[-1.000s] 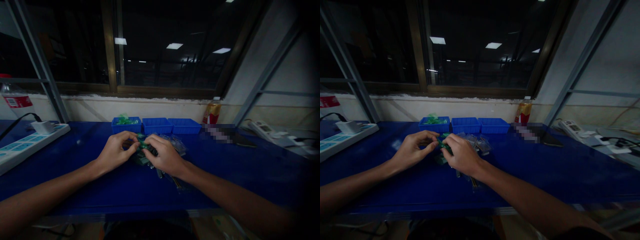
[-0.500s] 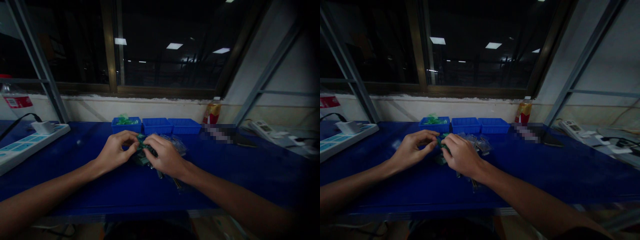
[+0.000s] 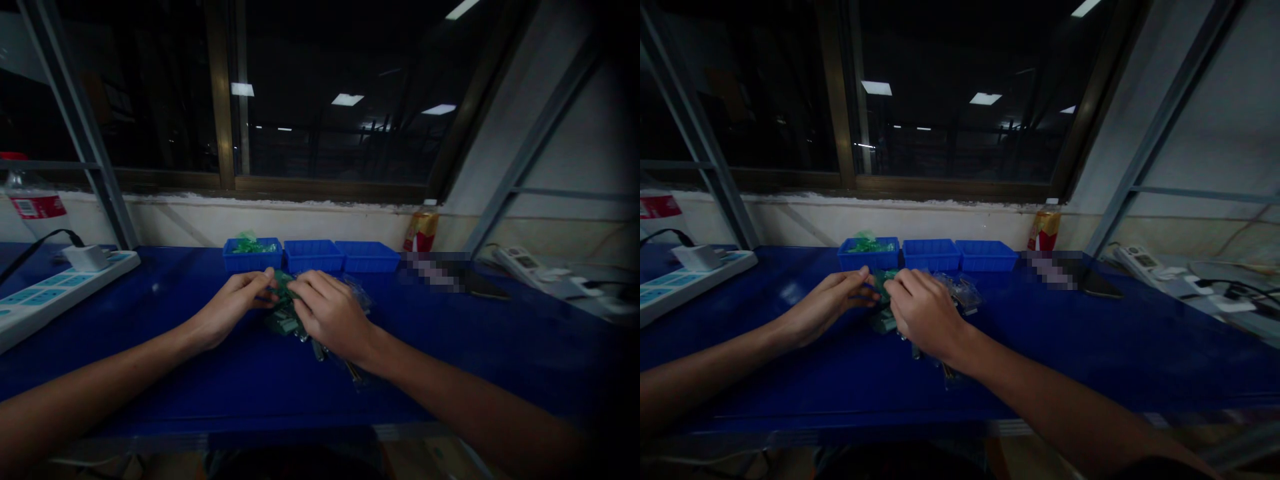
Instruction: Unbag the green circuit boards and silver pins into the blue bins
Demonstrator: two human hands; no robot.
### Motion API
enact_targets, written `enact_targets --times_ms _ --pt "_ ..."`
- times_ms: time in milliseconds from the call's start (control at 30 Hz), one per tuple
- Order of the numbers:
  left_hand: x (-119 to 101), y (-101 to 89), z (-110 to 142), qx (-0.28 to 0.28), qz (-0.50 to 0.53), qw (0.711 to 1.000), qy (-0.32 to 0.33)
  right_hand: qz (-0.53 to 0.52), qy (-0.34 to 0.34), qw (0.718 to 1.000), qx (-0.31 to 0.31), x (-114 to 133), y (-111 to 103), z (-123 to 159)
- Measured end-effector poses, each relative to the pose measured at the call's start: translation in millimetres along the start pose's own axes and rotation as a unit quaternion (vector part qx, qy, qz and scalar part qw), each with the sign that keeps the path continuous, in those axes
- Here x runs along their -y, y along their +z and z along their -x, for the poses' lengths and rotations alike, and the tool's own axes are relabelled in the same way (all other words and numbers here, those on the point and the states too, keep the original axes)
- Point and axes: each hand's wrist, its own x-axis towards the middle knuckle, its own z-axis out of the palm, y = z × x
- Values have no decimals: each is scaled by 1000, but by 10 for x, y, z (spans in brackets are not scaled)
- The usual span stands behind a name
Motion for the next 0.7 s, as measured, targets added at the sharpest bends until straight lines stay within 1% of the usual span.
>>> enact_targets --times_ms 67,133,200,233,267,300,333,367,433,467,500,533,600,700 --pt "-19 10 12 22 5 1000 -15 22 -14 1000 15 32 -19 6" --pt "-28 -5 4 22 -11 1000 -6 -1 -2 1000 7 53 -31 1" --pt "-21 -47 -22 -3 -55 998 31 -70 48 996 -13 47 -34 -17" --pt "-12 -75 -37 -24 -93 993 65 -119 86 989 -20 33 -32 -30" --pt "-1 -104 -49 -50 -145 982 108 -175 131 976 -17 12 -27 -46" --pt "12 -132 -58 -75 -206 963 156 -240 180 954 -2 -12 -21 -62" --pt "25 -157 -62 -93 -269 936 206 -314 230 921 18 -36 -12 -79" --pt "39 -177 -62 -100 -329 904 254 -392 278 876 39 -59 -3 -94" --pt "67 -200 -52 -89 -423 837 336 -536 356 763 64 -93 16 -117" --pt "80 -205 -47 -77 -454 808 368 -586 383 712 65 -103 25 -124" --pt "91 -208 -43 -68 -477 783 393 -617 404 672 58 -110 33 -127" --pt "99 -211 -41 -65 -494 763 411 -636 420 646 48 -115 41 -127" --pt "104 -221 -46 -67 -515 740 428 -655 440 614 31 -129 53 -123" --pt "83 -250 -63 -65 -520 732 435 -684 449 574 30 -160 65 -117"
